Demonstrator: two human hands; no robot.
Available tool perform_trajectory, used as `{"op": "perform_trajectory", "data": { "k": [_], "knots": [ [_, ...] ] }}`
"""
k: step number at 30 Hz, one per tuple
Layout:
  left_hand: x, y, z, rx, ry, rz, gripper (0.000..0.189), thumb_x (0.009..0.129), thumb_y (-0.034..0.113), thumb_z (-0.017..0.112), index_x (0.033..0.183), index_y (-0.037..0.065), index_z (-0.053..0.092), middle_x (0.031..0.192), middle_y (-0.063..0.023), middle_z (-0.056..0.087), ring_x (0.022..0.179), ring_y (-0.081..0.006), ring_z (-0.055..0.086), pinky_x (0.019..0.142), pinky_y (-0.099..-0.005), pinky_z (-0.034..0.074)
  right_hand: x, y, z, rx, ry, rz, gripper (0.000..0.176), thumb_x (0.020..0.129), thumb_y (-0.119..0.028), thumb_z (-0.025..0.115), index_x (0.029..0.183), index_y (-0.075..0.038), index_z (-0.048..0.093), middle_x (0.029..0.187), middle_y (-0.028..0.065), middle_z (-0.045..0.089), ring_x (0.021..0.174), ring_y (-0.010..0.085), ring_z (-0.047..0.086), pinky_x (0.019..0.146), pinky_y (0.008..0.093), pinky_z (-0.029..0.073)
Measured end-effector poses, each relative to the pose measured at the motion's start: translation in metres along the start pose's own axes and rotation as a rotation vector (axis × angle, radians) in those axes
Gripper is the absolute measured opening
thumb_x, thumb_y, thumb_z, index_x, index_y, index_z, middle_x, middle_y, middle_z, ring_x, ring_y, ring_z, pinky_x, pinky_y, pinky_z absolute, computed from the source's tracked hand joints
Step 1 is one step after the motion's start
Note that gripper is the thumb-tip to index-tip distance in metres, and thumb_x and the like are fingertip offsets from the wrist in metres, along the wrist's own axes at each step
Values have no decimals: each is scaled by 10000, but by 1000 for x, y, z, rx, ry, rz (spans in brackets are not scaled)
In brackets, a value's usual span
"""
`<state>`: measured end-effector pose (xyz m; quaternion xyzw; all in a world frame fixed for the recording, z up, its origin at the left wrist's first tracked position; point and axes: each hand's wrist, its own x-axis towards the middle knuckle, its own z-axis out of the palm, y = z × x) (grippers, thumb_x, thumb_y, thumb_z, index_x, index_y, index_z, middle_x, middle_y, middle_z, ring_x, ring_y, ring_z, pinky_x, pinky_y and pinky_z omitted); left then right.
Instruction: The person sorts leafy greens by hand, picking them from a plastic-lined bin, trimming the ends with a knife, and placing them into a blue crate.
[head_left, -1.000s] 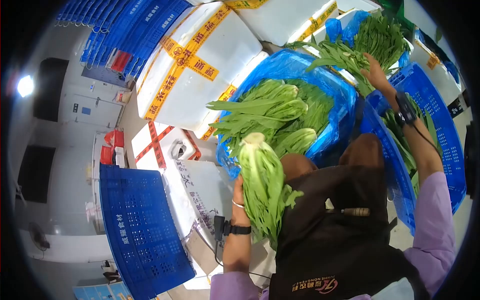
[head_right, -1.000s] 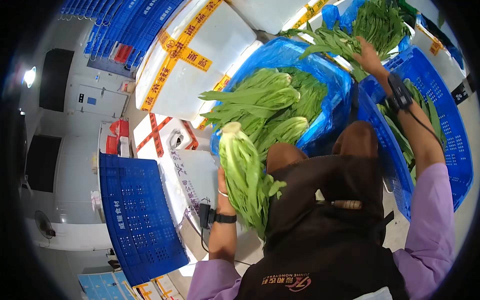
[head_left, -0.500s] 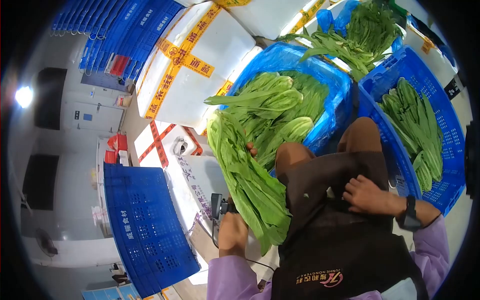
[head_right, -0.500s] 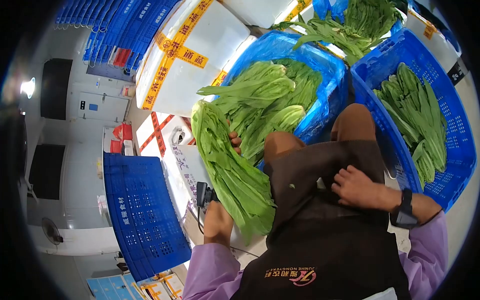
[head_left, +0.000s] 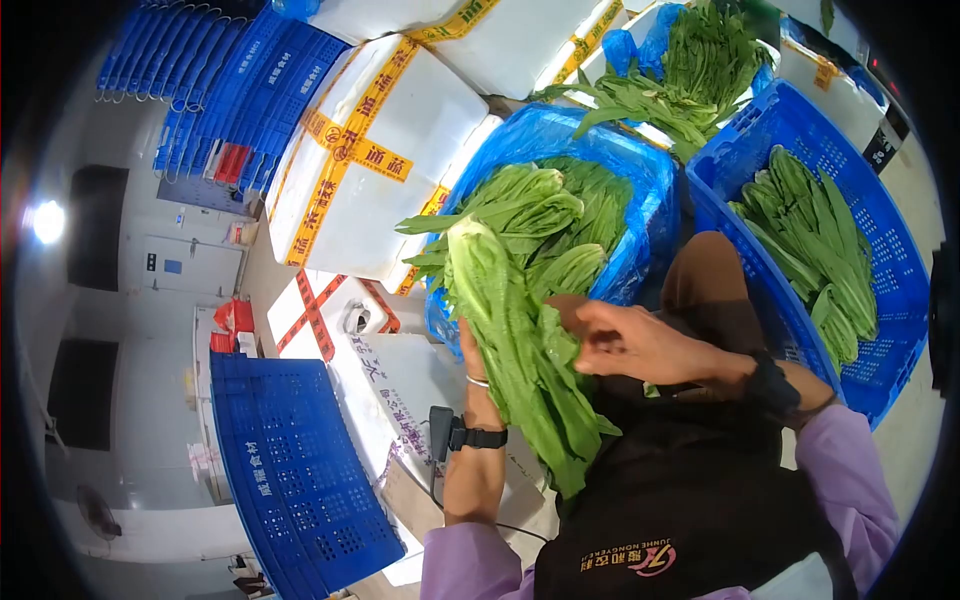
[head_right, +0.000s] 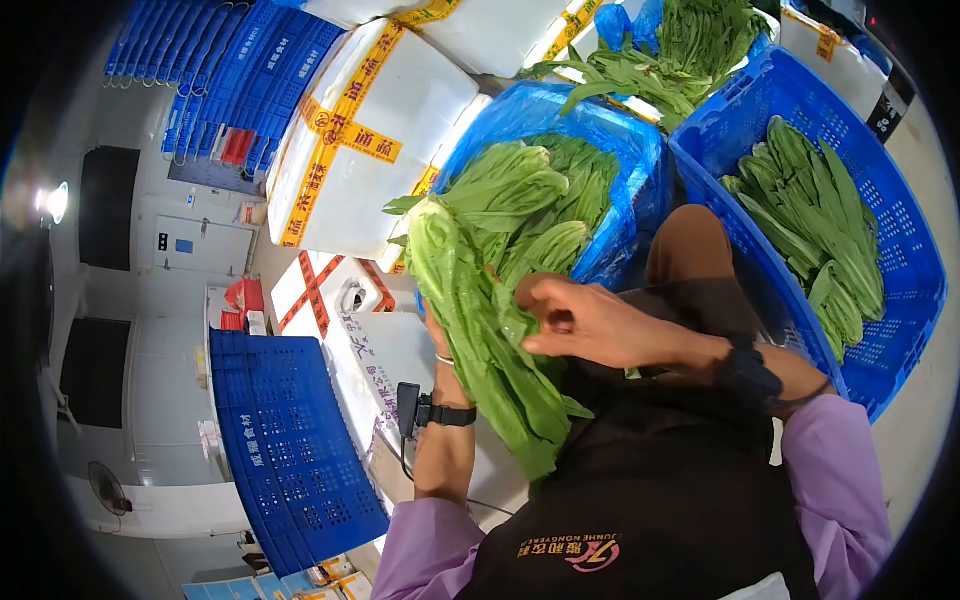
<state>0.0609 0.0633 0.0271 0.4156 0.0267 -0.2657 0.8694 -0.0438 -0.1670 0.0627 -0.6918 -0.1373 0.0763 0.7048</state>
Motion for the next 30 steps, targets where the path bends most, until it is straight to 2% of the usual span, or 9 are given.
{"op": "perform_trajectory", "data": {
  "k": [9,15,17,19,21,24,26,28,30],
  "knots": [
    [-11,10,-18,12,46,87,691,917,594,440,1385,85,433,1231,-155,581,1032,-301,609,844,-426,548,6,-3,17,-31,420,-156,136,848,-79,683,937,17,646,846,113,677,764,167,659,680,298,496],
    [-7,23,-36,-123,-164,84,618,975,384,477,1451,28,308,1168,-157,537,1049,-279,590,876,-398,551,-17,-39,-32,100,14,12,105,866,-80,675,938,-5,660,814,46,661,695,117,623,584,277,491],
    [-9,28,-35,-105,-134,18,583,967,458,415,1336,8,453,1075,-179,607,917,-311,641,719,-358,582,9,-27,-66,24,-147,10,76,882,-65,655,915,3,661,847,35,658,676,112,614,544,272,491],
    [-9,35,-33,78,-25,25,534,985,418,379,1308,6,482,1035,-187,624,867,-319,656,643,-334,580,53,26,-122,-32,110,-137,179,910,-94,626,1061,2,628,907,63,657,734,123,625,593,277,512],
    [-21,40,-19,120,15,12,554,975,436,376,1305,6,491,1025,-192,633,851,-332,661,643,-348,579,99,50,-176,726,567,12,327,943,-188,589,1225,-28,543,944,68,643,808,141,630,654,281,520],
    [-25,52,-9,148,-16,-64,603,944,480,380,1297,7,506,1028,-206,645,835,-359,666,663,-387,577,91,56,-182,685,722,120,428,981,-281,520,1331,-47,445,944,61,632,866,152,631,700,287,517],
    [-27,50,-20,141,-68,-192,683,887,553,383,1284,15,522,1076,-231,642,845,-390,664,718,-455,564,38,57,-140,23,177,-111,377,996,-314,482,1241,-31,527,928,58,629,823,158,643,692,289,518],
    [-37,49,-4,-15,-148,-241,627,933,481,401,1317,-8,487,1103,-253,620,976,-379,634,812,-468,552,-12,43,-88,-144,-235,101,225,918,-282,604,990,-71,635,870,43,640,730,158,645,696,295,522],
    [-38,40,-26,-91,-147,-273,613,930,463,426,1326,-1,486,1152,-241,613,1014,-372,629,855,-475,541,-66,62,-49,-682,-491,33,218,849,-188,621,1047,-98,626,991,112,652,894,269,654,778,412,520]
  ]
}}
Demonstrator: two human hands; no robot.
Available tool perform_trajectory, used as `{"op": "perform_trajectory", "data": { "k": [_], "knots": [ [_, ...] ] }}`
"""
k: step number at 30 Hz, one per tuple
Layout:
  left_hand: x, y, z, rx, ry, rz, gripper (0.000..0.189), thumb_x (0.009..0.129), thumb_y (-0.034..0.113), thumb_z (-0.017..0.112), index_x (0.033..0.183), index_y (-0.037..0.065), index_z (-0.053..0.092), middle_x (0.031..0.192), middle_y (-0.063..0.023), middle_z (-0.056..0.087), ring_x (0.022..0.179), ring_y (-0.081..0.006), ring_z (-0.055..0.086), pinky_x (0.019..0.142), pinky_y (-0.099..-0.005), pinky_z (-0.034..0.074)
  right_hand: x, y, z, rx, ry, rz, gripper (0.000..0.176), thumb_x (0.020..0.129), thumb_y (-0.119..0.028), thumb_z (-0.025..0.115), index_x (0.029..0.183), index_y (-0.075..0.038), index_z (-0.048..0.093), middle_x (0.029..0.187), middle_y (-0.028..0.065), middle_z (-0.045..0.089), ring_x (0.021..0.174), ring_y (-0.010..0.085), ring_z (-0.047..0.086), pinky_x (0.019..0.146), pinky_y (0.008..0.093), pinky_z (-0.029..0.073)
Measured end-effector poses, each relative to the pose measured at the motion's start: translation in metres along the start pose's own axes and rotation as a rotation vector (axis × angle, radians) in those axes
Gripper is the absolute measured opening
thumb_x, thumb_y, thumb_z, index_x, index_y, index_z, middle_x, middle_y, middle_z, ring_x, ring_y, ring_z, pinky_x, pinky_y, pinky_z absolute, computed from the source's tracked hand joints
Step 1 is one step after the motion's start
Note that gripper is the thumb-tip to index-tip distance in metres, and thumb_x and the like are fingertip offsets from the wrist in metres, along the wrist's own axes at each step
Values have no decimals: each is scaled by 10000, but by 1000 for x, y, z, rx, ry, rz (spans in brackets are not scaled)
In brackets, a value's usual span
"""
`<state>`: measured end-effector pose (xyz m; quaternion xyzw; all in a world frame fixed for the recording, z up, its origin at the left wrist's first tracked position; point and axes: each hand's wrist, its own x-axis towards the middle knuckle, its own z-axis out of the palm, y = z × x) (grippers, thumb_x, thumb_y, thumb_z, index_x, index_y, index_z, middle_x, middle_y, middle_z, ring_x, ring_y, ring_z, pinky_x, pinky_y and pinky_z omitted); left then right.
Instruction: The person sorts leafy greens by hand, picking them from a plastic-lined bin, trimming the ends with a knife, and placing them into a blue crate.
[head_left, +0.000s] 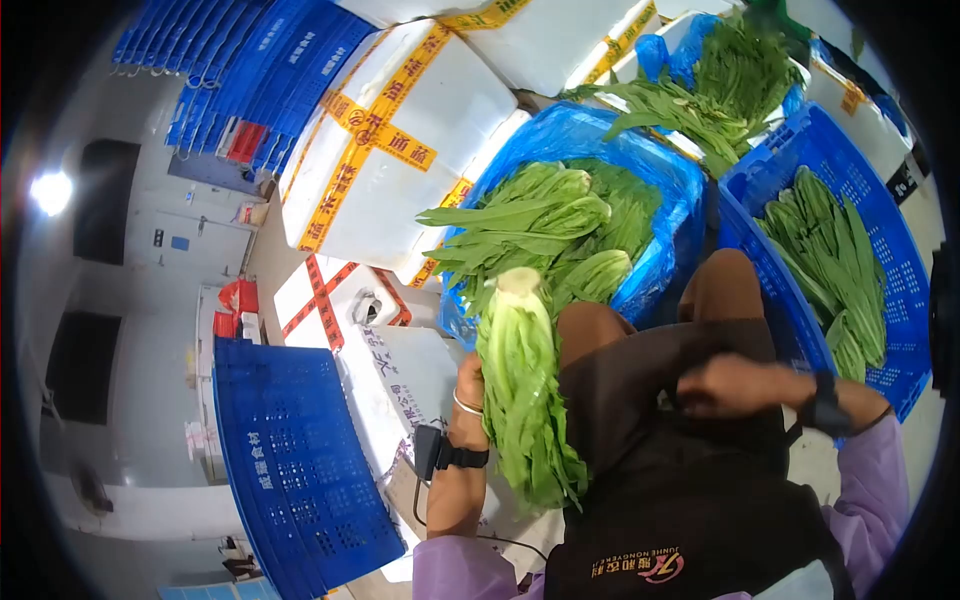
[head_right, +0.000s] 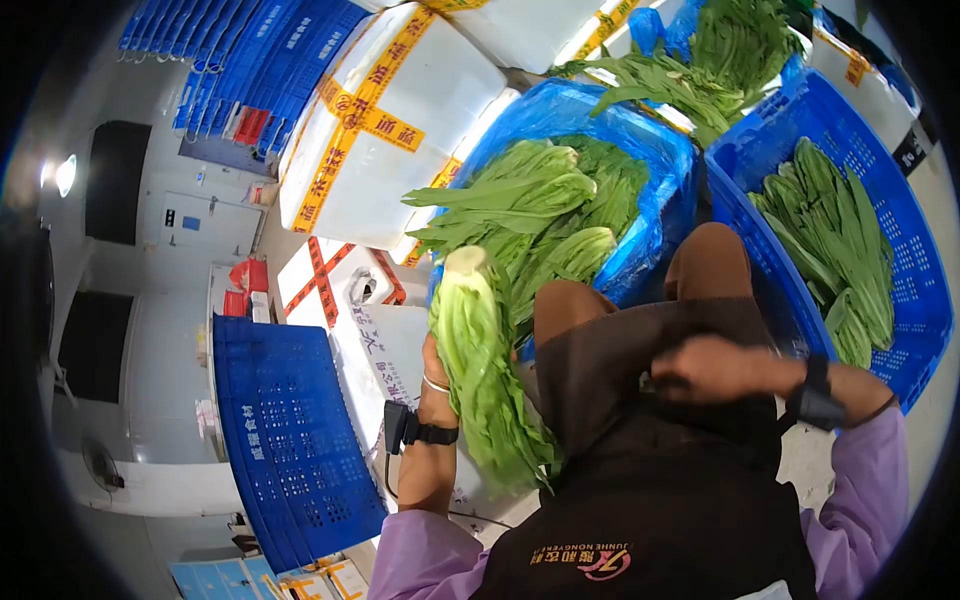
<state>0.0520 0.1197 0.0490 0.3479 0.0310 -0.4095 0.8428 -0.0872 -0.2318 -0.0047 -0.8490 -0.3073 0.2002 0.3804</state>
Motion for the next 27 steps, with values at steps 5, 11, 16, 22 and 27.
{"op": "perform_trajectory", "data": {
  "k": [5,11,16,22,27],
  "knots": [
    [2,-19,-7,-67,104,-176,499,955,360,525,1332,35,502,1277,-181,583,1102,-328,611,939,-471,514,-19,-2,80,-598,99,66,280,831,-227,593,1073,-89,623,1017,101,576,978,251,580,843,379,456],
    [-5,-22,5,114,12,-161,579,915,327,618,1372,22,434,1241,-180,595,1112,-325,602,937,-452,521,-42,-4,2,-99,-16,65,335,792,-291,709,1026,-63,635,991,134,615,977,300,604,847,386,472],
    [-14,-30,-4,172,-31,-165,816,825,381,719,1430,-2,327,1373,-192,485,1195,-330,546,969,-479,499,-52,-16,-58,525,346,144,318,873,-240,670,1081,-18,576,915,138,619,816,329,625,720,393,496],
    [-5,-64,45,107,92,-252,819,773,313,728,1414,-28,350,1300,-175,553,1142,-277,592,970,-399,493,-22,-63,-63,207,581,-21,218,949,-216,542,1067,-32,535,805,156,579,700,345,600,628,421,467],
    [-1,-75,38,236,22,-243,880,770,367,744,1427,-35,320,1316,-169,536,1161,-271,579,978,-394,482,-13,-63,-63,27,392,-34,300,957,-356,545,917,-61,511,626,135,551,589,386,559,529,472,422]
  ]
}}
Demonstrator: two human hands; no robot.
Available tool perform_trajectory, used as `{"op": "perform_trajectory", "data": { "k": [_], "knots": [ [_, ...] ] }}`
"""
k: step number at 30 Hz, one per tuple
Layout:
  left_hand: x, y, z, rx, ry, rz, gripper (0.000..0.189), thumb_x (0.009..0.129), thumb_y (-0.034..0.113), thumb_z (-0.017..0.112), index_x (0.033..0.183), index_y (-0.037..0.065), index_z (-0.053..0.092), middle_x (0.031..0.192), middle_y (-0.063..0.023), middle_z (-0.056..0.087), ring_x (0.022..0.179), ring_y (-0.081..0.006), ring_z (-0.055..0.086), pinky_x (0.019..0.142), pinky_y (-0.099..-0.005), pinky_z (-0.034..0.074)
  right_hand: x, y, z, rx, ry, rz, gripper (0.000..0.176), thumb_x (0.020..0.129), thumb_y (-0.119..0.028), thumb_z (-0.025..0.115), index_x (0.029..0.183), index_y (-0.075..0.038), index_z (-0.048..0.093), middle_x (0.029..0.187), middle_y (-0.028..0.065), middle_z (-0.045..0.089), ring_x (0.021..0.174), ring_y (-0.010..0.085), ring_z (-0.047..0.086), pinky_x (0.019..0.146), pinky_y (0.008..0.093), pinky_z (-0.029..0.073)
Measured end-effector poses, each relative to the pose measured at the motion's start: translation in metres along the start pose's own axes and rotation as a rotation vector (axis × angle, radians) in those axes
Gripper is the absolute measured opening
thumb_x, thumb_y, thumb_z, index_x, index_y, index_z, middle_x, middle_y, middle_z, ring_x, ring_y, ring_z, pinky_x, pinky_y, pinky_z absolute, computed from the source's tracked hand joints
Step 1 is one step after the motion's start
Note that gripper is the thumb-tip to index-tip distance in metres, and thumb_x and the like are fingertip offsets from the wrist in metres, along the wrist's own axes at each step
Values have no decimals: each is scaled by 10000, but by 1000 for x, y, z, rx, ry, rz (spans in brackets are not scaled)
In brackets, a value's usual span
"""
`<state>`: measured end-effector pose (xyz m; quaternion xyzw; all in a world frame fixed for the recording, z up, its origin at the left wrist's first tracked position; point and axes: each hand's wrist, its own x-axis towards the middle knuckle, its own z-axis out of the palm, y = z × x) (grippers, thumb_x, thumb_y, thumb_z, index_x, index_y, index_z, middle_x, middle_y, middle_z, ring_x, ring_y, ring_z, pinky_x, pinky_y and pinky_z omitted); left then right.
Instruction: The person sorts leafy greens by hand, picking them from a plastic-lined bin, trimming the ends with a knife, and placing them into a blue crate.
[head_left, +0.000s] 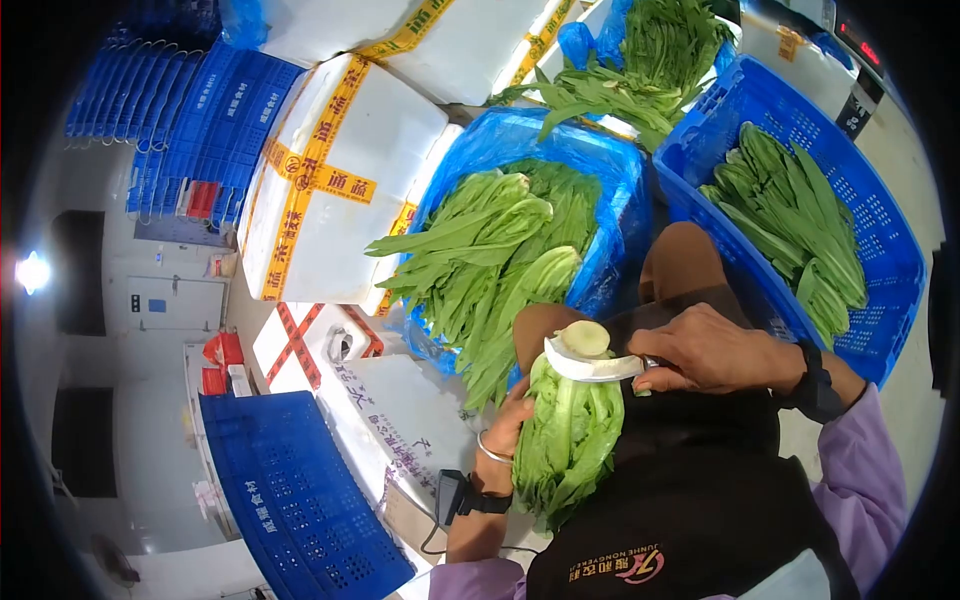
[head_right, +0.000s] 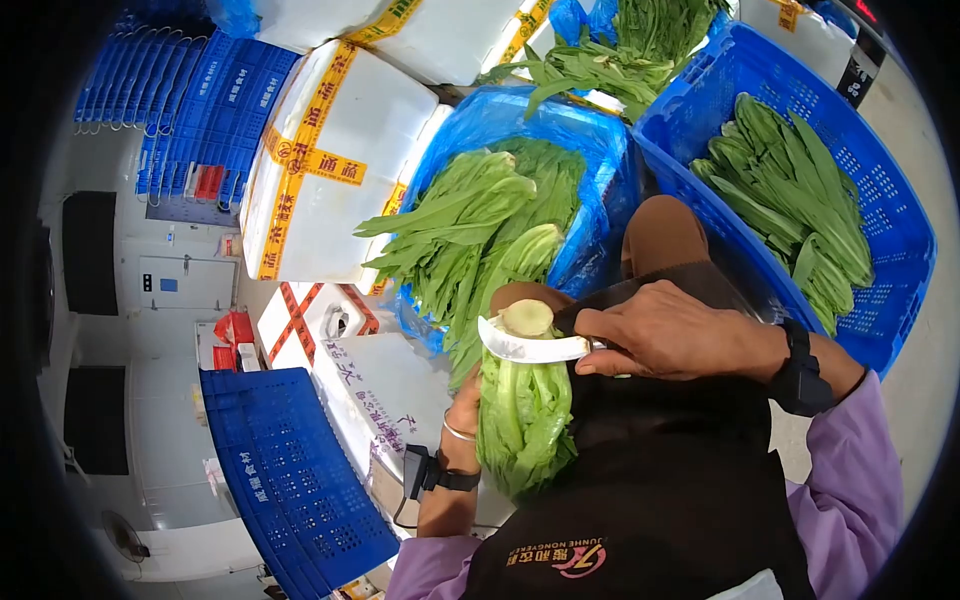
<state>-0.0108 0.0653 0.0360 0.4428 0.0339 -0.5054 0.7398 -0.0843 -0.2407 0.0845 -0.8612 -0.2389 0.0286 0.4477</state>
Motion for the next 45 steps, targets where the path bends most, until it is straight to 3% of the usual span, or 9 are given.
{"op": "perform_trajectory", "data": {
  "k": [14,16,18,22,27,30,35,42,45],
  "knots": [
    [-28,-24,-1,143,-72,-34,825,779,416,753,1360,-62,413,1278,-157,561,1145,-237,574,991,-393,455,-16,33,4,20,130,-128,282,910,-339,622,860,-68,561,662,114,584,601,343,602,522,426,463],
    [-51,-31,-14,115,-14,103,805,782,370,763,1364,-60,410,1285,-176,558,1136,-273,588,983,-425,470,-24,68,-5,208,192,442,248,944,-294,572,909,-48,587,631,135,572,534,301,564,517,387,448],
    [-48,-7,13,354,7,211,786,785,350,766,1373,-34,411,1299,-181,551,1136,-297,592,970,-441,484,-34,60,-22,333,64,531,256,960,-294,546,910,-47,588,633,152,561,523,302,536,533,394,439],
    [-34,10,-16,-57,136,150,771,781,404,761,1367,14,448,1257,-146,587,1121,-267,599,936,-399,506,-45,53,7,213,-151,201,324,973,-361,520,887,-54,574,640,172,553,601,375,561,566,426,441],
    [-17,68,8,683,159,495,835,744,457,785,1346,-23,461,1213,-121,615,1057,-227,627,917,-351,506,-49,46,56,3,-104,-116,443,978,-431,479,1135,-31,592,821,143,643,792,348,646,722,398,514],
    [-2,89,73,997,115,695,804,673,363,820,1328,4,524,1201,-102,625,1037,-221,613,921,-371,480,-28,52,45,1097,-112,284,616,1006,-524,336,1310,-16,506,1186,151,631,1011,204,649,862,361,516],
    [21,95,148,2111,-409,988,613,787,323,653,1373,202,521,1150,-59,597,990,-198,583,841,-352,439,0,57,50,2191,-86,418,748,938,-666,326,1368,-71,469,1277,133,590,1109,242,613,961,384,496],
    [39,28,104,2232,-409,1064,652,757,293,722,1373,242,511,1340,-94,493,1264,-276,459,1047,-455,332,-17,91,64,1571,158,404,809,816,-172,737,1459,-28,266,1356,111,480,1203,204,529,985,360,470],
    [26,17,72,1736,37,975,718,712,363,807,1332,129,530,1400,-162,436,1322,-367,387,1093,-492,264,-23,92,60,1564,209,411,849,783,-124,756,1465,-26,260,1374,118,466,1231,208,506,1025,368,431]
  ]
}}
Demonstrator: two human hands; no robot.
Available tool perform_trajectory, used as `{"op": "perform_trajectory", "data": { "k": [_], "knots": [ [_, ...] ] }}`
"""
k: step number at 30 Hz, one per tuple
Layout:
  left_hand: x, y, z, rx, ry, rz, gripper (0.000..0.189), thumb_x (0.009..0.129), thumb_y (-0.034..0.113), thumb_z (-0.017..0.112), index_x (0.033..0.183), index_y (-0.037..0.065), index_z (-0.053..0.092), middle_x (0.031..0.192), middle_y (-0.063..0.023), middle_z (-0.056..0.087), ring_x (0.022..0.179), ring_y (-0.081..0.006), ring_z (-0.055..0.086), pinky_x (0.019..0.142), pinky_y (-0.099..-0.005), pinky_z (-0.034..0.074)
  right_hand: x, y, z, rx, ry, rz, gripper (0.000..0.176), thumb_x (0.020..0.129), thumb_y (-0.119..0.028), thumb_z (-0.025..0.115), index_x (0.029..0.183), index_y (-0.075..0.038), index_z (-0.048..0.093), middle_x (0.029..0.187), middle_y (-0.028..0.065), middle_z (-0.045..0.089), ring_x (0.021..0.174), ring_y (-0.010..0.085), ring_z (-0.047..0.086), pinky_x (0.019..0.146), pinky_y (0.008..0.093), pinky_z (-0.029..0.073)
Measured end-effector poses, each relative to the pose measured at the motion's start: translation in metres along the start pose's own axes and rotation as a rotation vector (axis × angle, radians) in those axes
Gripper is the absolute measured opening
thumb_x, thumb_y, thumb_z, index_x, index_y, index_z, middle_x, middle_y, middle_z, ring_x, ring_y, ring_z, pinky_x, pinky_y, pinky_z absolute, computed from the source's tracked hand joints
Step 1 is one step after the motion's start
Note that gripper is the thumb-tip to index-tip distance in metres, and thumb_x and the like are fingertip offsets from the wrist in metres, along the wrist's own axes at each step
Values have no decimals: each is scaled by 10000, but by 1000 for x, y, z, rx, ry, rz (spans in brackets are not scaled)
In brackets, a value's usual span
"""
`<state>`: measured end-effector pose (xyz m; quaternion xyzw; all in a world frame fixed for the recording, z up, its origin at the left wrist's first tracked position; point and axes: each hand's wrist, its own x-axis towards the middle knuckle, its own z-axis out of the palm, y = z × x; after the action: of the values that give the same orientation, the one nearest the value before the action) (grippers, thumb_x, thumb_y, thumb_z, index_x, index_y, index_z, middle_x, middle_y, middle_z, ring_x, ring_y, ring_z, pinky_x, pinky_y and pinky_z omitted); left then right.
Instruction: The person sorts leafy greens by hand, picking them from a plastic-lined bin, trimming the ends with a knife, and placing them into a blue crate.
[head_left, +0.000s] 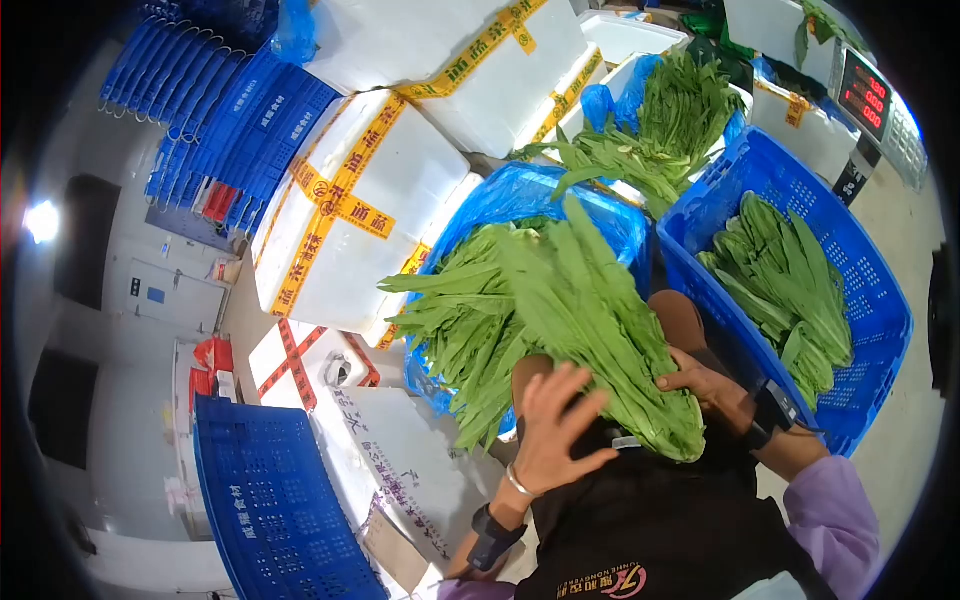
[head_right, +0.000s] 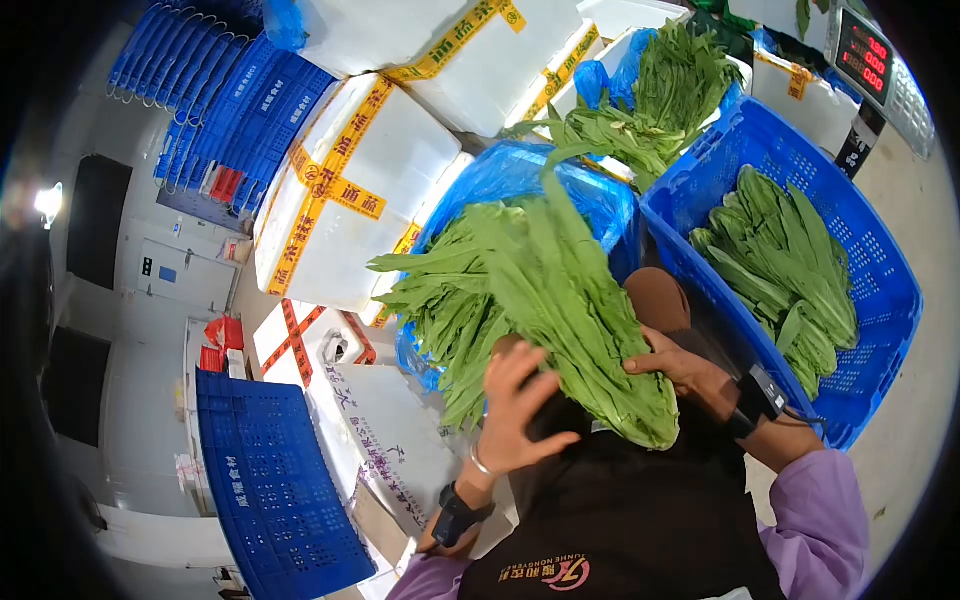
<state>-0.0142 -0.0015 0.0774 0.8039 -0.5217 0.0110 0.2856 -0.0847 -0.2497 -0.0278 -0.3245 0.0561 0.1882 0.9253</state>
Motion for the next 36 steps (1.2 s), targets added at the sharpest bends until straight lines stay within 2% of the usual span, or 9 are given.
{"op": "perform_trajectory", "data": {
  "k": [3,4,8,13,15,22,26,31,36],
  "knots": [
    [-26,-21,28,-787,446,-510,912,739,286,796,1470,79,292,1455,-161,370,1360,-327,354,1091,-453,304,-3,4,-9,-107,85,23,906,743,-100,784,1473,-25,253,1400,107,442,1281,208,455,1068,358,371],
    [-29,-29,30,-925,411,-536,905,820,264,733,1510,109,168,1462,-143,353,1352,-295,362,1081,-424,331,-3,4,-6,-113,77,30,906,743,-100,784,1473,-25,253,1400,107,442,1281,208,455,1068,358,371],
    [-28,-39,36,-1344,424,-752,776,912,298,639,1513,134,176,1480,-163,287,1340,-278,369,1052,-387,368,-4,9,-3,-336,-10,-88,1038,679,-131,844,1496,-21,212,1437,94,400,1342,196,360,1119,348,269],
    [-17,-70,41,-1139,752,-731,708,921,241,633,1481,80,231,1384,-125,373,1259,-235,419,1044,-369,369,-10,5,8,-594,-85,-104,1107,663,-185,869,1505,0,173,1485,101,333,1385,193,283,1145,341,210],
    [-5,-67,24,-739,884,-653,583,930,218,619,1403,-1,358,1384,-124,442,1282,-228,416,1042,-365,360,-11,5,10,-591,-110,-109,1102,667,-187,868,1503,4,176,1489,104,326,1388,193,276,1148,341,205],
    [-11,-84,7,-857,805,-698,217,869,9,667,1072,-24,599,918,-8,638,806,-59,559,706,-227,451,-10,6,7,-634,-150,-81,1082,675,-178,867,1496,18,191,1496,112,317,1388,194,276,1147,333,201],
    [-19,-88,5,-725,823,-641,131,872,22,670,992,-14,633,824,1,642,753,-59,560,688,-228,451,-11,5,5,-618,-170,-49,1070,666,-155,865,1492,22,207,1482,105,347,1376,191,300,1139,327,215],
    [-21,-82,10,-1150,858,-797,145,902,18,611,1047,20,608,915,-28,655,740,-101,610,607,-233,490,-11,11,-8,-484,-103,20,1025,639,-100,853,1474,17,270,1431,76,421,1339,167,347,1124,326,245],
    [-41,-122,-16,-885,890,-914,86,951,132,572,953,46,575,722,-57,626,529,-116,568,448,-235,414,-14,11,-17,-535,-174,90,1032,617,-126,870,1468,-11,299,1410,59,441,1309,156,371,1117,318,251]
  ]
}}
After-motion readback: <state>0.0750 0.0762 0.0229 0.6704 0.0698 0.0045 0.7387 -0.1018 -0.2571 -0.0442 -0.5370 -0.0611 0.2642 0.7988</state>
